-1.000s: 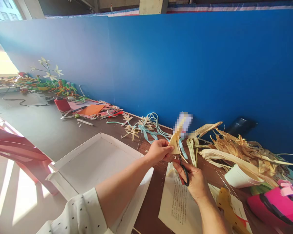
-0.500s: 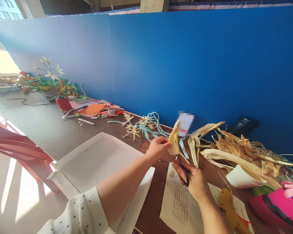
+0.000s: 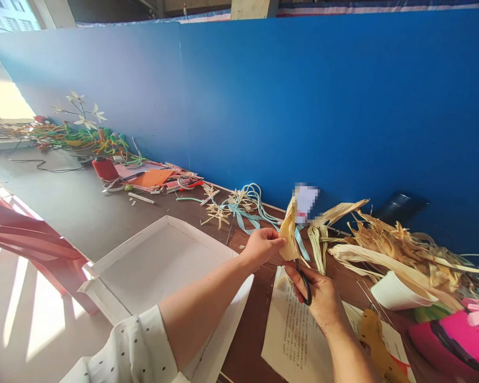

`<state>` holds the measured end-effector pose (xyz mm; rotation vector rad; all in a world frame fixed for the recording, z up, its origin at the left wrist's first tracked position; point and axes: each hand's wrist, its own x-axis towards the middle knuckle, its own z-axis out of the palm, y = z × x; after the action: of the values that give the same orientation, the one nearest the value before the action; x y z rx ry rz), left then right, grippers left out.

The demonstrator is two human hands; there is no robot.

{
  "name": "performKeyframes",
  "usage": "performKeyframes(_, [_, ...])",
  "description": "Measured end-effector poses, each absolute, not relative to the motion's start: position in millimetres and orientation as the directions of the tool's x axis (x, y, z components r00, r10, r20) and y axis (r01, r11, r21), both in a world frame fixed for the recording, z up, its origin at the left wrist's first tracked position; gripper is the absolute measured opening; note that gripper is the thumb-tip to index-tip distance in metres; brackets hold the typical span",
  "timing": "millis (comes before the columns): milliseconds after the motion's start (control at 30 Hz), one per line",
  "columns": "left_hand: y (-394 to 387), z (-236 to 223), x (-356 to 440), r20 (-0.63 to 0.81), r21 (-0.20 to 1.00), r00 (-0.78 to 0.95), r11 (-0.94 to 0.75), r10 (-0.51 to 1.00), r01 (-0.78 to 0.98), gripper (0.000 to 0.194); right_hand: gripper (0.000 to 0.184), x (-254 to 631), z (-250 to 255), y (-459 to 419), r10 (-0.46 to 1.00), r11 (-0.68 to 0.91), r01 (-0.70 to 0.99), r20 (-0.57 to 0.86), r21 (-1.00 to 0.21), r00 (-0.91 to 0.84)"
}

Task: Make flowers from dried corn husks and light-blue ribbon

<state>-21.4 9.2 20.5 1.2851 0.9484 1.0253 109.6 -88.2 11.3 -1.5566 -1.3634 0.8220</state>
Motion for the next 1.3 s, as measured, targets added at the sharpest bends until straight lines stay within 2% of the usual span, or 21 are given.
performKeyframes(367, [7,25,-23,-0.091,0.964,0.389,0.179,0.917,-0.198,0.017,0.033,111,12,-88,0.990,-0.018,0.433,0.044,-0.901,0.133])
performKeyframes(533, [9,26,-23,-0.136,0.959,0.341,0.210,0.930,-0.190,0.013,0.038,106,12,-90,0.982,-0.041,0.421,0.042,-0.906,0.185])
performKeyframes(767, [9,24,-21,-0.162,0.935,0.441,0.280,0.883,-0.217,0.007,0.048,113,12,-88,0.996,-0.006,0.461,0.037,-0.887,0.084])
performKeyframes(1000, [6,27,-22,-0.176,0.924,0.457,0.306,0.872,-0.229,0.007,0.054,105,13,-90,0.976,0.013,0.450,0.108,-0.893,0.187])
performKeyframes(1300, [6,27,-21,-0.177,0.912,0.470,0.324,0.865,-0.253,0.009,0.053,106,15,-89,0.978,-0.030,0.419,0.061,-0.907,0.202])
